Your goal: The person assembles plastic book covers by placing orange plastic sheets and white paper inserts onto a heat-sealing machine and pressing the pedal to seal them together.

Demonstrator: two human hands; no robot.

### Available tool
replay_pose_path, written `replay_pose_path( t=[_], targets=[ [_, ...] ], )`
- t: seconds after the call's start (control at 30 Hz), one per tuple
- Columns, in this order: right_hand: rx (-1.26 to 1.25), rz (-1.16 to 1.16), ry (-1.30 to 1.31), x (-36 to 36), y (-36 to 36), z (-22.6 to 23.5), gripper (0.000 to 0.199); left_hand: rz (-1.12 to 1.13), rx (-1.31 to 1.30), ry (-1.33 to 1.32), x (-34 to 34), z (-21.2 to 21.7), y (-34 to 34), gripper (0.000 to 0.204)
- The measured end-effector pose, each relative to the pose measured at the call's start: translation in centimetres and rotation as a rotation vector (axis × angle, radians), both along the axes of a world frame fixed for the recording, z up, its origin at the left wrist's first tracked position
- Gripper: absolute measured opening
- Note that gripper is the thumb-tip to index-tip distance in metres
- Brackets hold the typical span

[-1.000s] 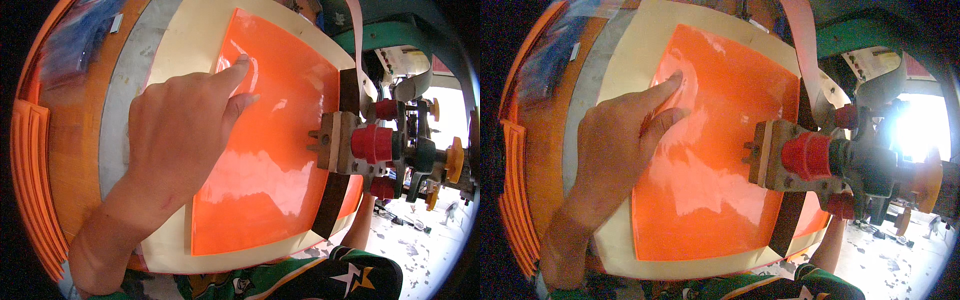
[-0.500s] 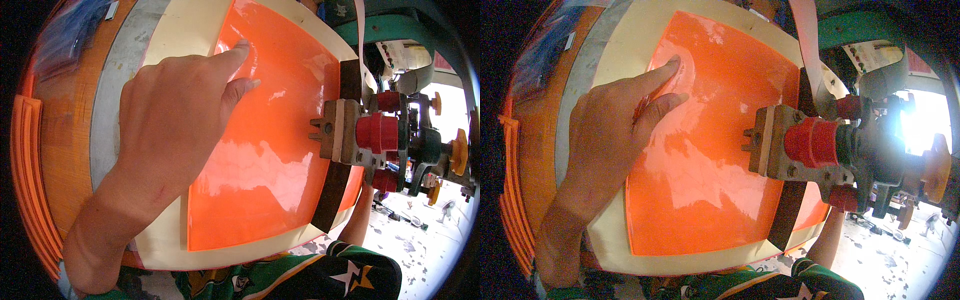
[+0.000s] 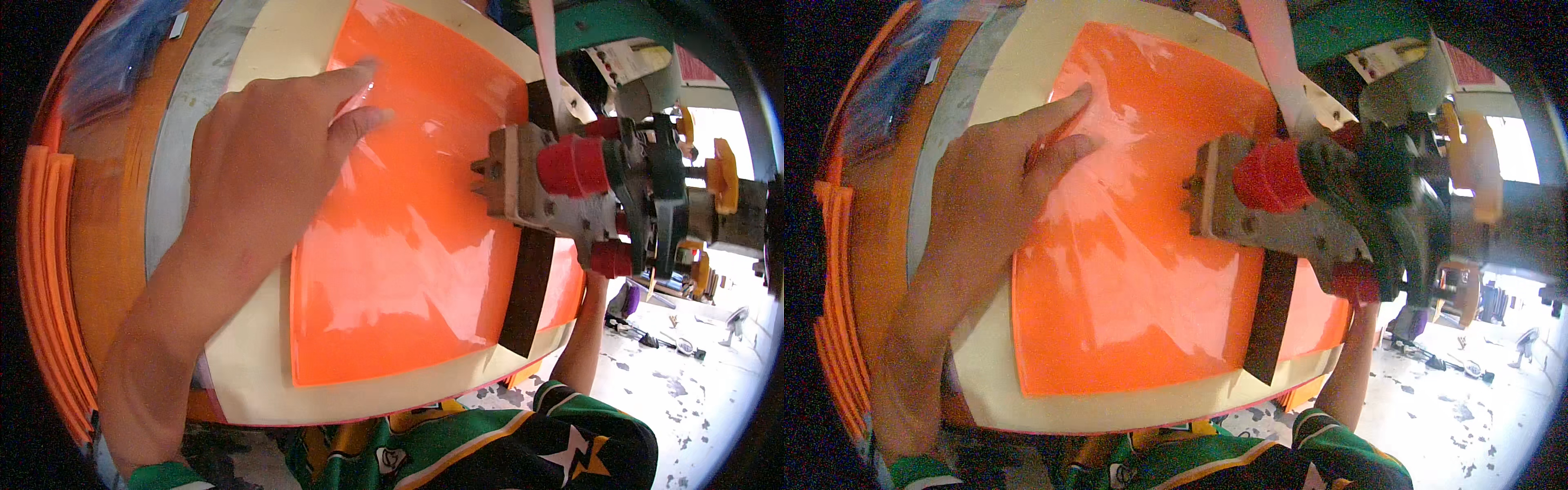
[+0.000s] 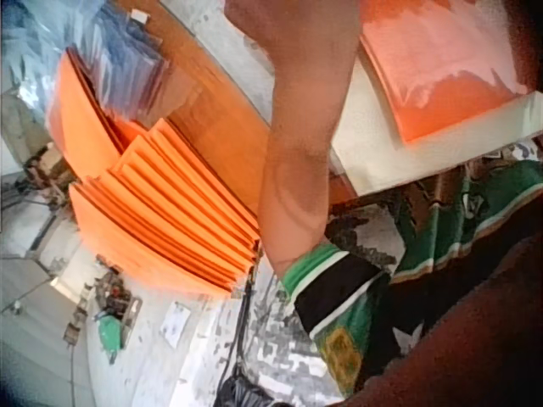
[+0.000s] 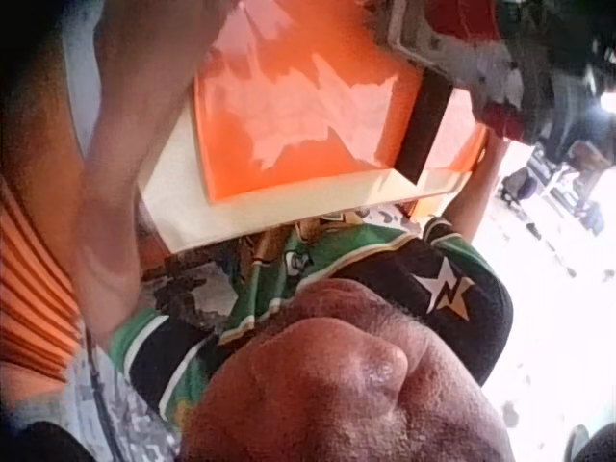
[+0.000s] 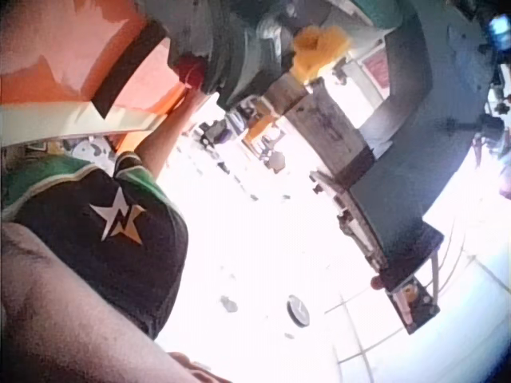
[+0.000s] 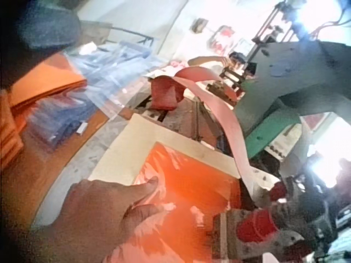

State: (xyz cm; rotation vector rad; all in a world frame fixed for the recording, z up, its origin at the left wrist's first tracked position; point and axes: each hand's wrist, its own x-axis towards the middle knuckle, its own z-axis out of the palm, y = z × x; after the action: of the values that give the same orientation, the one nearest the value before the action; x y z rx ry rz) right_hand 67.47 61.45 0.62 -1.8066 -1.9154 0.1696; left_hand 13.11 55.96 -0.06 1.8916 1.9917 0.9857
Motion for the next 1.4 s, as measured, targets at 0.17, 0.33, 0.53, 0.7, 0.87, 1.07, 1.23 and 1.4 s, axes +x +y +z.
replay_pose_path(
  t=[0.17,0.33,0.53,0.7,0.87,1.07,1.23,1.4],
  targets=[
    [0.036,0.017,0.003,-0.4,0.4,0.0,0.034,-0.028,-0.06,0.0,0.3,0.0,0.5,0.041],
    [-0.066,0.039,0.13,-3.0,1.9,0.3,0.035,-0.058,-0.013,0.012,-1.4,-2.2,1.3,0.045],
    [-0.032,0.16,0.156,-1.3,2.6,-0.1,0.051,-0.139,-0.015,0.08,-3.0,-1.8,3.5,0.052],
    [-0.124,0.125,0.158,-2.9,-0.6,1.0,0.049,-0.137,-0.073,0.01,-1.8,-0.2,0.4,0.06],
    [-0.168,0.027,0.111,-2.7,-6.4,1.6,0.044,-0.075,-0.293,0.029,0.9,3.4,-5.4,0.06],
    [-0.019,-0.1,0.051,-3.2,-11.7,0.5,0.041,0.012,-0.345,-0.126,3.4,3.8,-13.1,0.055],
    [0.066,-0.152,0.092,-3.9,-11.5,-0.2,0.036,0.015,0.019,-0.115,4.5,1.0,-13.8,0.048],
    [0.081,-0.175,0.077,-3.9,-11.7,-0.2,0.033,0.112,-0.077,-0.124,5.9,1.4,-13.8,0.045]
  ],
)
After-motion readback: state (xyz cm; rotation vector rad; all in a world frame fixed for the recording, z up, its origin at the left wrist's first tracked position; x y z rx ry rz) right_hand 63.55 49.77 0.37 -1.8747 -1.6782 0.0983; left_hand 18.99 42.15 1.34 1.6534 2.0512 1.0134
